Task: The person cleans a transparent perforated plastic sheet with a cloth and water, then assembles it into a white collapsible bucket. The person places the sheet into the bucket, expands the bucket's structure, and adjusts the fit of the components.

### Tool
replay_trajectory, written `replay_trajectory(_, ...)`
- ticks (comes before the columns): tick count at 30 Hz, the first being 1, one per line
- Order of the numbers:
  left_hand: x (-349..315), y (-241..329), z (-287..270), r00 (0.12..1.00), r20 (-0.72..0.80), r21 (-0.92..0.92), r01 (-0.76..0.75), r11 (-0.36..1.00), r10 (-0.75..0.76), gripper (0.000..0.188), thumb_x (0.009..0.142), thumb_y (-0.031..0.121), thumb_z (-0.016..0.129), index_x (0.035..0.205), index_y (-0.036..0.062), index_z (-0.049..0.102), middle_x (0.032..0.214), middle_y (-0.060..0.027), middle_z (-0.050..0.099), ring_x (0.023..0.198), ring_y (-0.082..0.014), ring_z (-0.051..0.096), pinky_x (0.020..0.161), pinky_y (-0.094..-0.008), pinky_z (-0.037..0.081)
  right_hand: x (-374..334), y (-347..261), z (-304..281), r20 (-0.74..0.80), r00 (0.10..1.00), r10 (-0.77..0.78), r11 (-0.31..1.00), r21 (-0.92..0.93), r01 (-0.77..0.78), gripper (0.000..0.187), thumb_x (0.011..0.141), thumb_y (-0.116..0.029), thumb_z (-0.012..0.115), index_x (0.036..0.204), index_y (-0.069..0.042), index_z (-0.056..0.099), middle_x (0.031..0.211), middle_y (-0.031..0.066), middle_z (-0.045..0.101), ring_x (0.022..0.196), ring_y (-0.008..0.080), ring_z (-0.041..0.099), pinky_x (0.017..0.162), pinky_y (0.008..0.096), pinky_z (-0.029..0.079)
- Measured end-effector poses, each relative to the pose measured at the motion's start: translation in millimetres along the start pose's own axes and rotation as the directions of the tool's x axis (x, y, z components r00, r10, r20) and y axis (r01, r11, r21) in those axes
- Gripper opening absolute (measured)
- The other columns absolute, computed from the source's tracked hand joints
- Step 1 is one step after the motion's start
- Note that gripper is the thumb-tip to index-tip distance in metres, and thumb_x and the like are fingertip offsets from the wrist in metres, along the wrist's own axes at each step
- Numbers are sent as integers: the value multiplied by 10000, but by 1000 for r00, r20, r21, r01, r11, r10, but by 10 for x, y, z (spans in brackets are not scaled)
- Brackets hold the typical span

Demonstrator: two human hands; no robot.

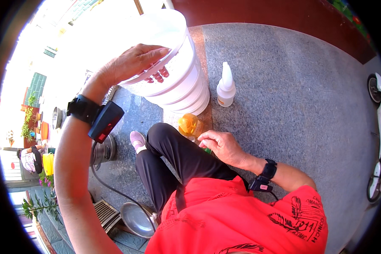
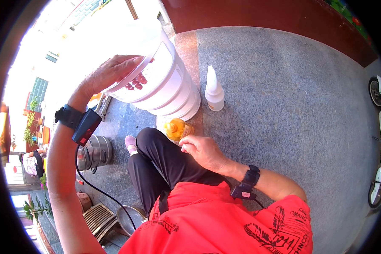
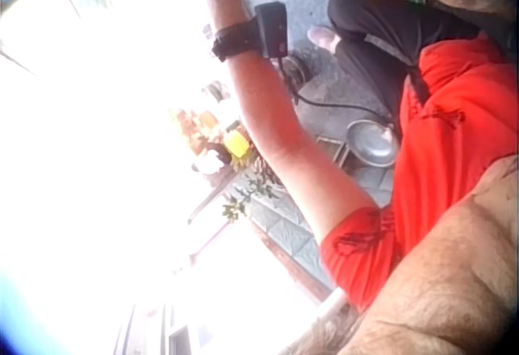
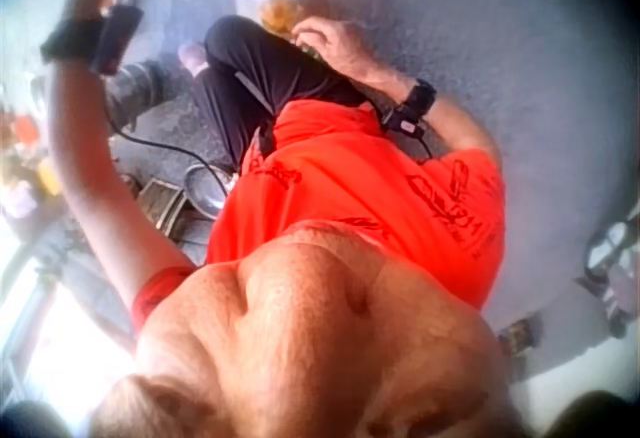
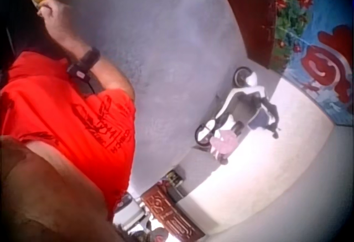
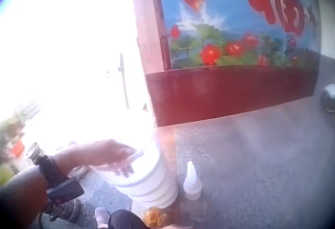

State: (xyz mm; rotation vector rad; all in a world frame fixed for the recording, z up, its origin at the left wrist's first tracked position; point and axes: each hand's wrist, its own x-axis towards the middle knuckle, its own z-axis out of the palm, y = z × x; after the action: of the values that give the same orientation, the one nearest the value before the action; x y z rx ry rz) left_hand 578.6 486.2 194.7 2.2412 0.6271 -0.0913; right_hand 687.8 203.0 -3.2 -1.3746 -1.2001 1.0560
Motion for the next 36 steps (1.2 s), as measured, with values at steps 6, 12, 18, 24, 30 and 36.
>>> replay_trajectory(6, -50, -77, -71, 992, 77, -20, -97, 995, 98, 476, 1023, 417, 453, 1244, 39, 639, 942, -132, 732, 794, -195, 733, 737, -322, 609, -68, 33, 32, 35, 999, 36, 999, -29, -35, 177, 946, -124, 560, 1027, 3, 653, 844, 110, 722, 817, 186, 714, 738, 303, 549)
replay_trajectory(12, -79, 30, -115, 993, 40, 144, -118, 983, 114, 392, 1022, 338, 496, 1137, 23, 698, 898, -114, 738, 777, -182, 727, 753, -336, 598, -97, 71, 57, 29, 998, 50, 999, -21, -50, 166, 949, -115, 564, 1021, 5, 654, 836, 98, 721, 809, 166, 712, 732, 287, 549)
replay_trajectory(18, -104, 71, -85, 991, -2, 195, -132, 972, 135, 369, 1018, 311, 513, 1110, 11, 707, 904, -111, 741, 810, -183, 727, 763, -320, 590, -104, 75, 48, 31, 998, 49, 999, -13, -48, 177, 942, -118, 562, 1027, 7, 654, 845, 111, 724, 819, 183, 718, 743, 296, 554)
replay_trajectory(24, -60, 78, 25, 979, -84, 146, -174, 974, 187, 339, 1014, 282, 529, 1143, 13, 689, 947, -109, 737, 834, -175, 721, 799, -300, 574, -96, 58, 81, 46, 998, 35, 999, -30, -34, 152, 955, -111, 579, 1024, -2, 659, 852, 88, 725, 812, 151, 712, 731, 273, 551)
replay_trajectory(30, -73, 64, 8, 972, -59, 194, -213, 958, 228, 323, 1007, 271, 544, 1122, 11, 697, 928, -108, 738, 830, -175, 720, 801, -310, 573, -96, 52, 97, 69, 997, 28, 999, -34, -25, 152, 952, -106, 582, 1036, -4, 657, 852, 86, 725, 816, 148, 711, 737, 270, 551)
replay_trajectory(36, -85, 88, 48, 959, -96, 234, -237, 943, 265, 320, 1009, 259, 541, 1118, 2, 697, 905, -105, 739, 815, -168, 719, 776, -302, 569, -98, 67, 123, 83, 996, 38, 999, -32, -35, 154, 953, -105, 577, 1041, -8, 657, 850, 85, 727, 815, 145, 711, 738, 268, 550)
